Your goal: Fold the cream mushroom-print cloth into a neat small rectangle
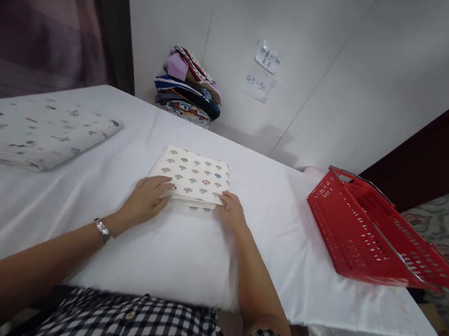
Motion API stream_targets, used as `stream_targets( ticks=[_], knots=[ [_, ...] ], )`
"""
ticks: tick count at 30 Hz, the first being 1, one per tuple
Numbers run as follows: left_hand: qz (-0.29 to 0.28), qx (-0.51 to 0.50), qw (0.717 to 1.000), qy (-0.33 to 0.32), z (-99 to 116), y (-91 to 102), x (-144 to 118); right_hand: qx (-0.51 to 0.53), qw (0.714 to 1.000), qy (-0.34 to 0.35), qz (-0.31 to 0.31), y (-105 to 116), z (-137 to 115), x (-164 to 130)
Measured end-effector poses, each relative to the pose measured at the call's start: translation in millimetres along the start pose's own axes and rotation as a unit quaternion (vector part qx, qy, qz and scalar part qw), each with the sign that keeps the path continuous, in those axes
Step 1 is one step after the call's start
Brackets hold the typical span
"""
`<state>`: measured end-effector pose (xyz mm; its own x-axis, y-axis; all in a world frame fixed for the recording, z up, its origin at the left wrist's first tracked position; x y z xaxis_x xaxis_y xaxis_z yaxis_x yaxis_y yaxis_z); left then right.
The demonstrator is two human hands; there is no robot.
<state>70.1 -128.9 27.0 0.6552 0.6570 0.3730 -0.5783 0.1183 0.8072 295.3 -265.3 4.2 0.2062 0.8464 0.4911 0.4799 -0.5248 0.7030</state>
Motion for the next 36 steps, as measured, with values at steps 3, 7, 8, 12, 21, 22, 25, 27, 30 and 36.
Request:
stream_targets(
  ticks=[3, 7, 8, 12, 21, 22, 25, 27, 30, 36],
  knots=[
    [-0.046, -0.01, 0.998, -0.04, 15, -16.0, 4, 0.03, 1.0, 0.003, -0.001, -2, 1, 4],
    [-0.07, -0.062, 0.995, -0.036, 17, -29.2, 17, 0.06, 0.998, 0.009, 0.02, 0, 3, -2],
    [-0.069, -0.071, 0.995, -0.031, 16, -30.0, 20, 0.068, 0.997, 0.011, 0.027, 1, 4, -4],
    [-0.071, -0.053, 0.996, -0.016, 17, -27.9, 28, 0.091, 0.994, 0.016, 0.05, 2, 9, -9],
    [-0.053, 0.02, 0.998, -0.032, 19, -31.3, 29, 0.149, 0.983, 0.018, 0.101, -1, 20, -7],
    [-0.048, 0.024, 0.998, -0.033, 18, -32.6, 29, 0.165, 0.981, 0.009, 0.103, -2, 22, -7],
    [-0.022, 0.036, 0.999, -0.035, 20, -35.6, 29, 0.208, 0.972, -0.014, 0.106, -2, 24, -9],
    [-0.002, 0.037, 0.998, -0.051, 28, -37.6, 27, 0.224, 0.968, -0.024, 0.107, -1, 23, -9],
    [0.009, 0.032, 0.994, -0.105, 49, -44.0, 23, 0.233, 0.966, -0.034, 0.105, 0, 23, -9],
    [0.024, 0.038, 0.979, -0.2, 83, -56.9, 23, 0.221, 0.967, -0.036, 0.119, -2, 25, -10]
  ],
)
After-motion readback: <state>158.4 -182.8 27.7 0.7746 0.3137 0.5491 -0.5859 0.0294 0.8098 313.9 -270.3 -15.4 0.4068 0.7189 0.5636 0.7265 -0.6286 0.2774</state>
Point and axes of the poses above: each hand's wrist, its own x-axis towards the middle knuckle, its own y-axis out of the back of the hand, z = x × y, the point moved 7 cm from there along x, towards the middle knuckle, and after that the axes turned 12 degrees about y, right-handed, at the moved point
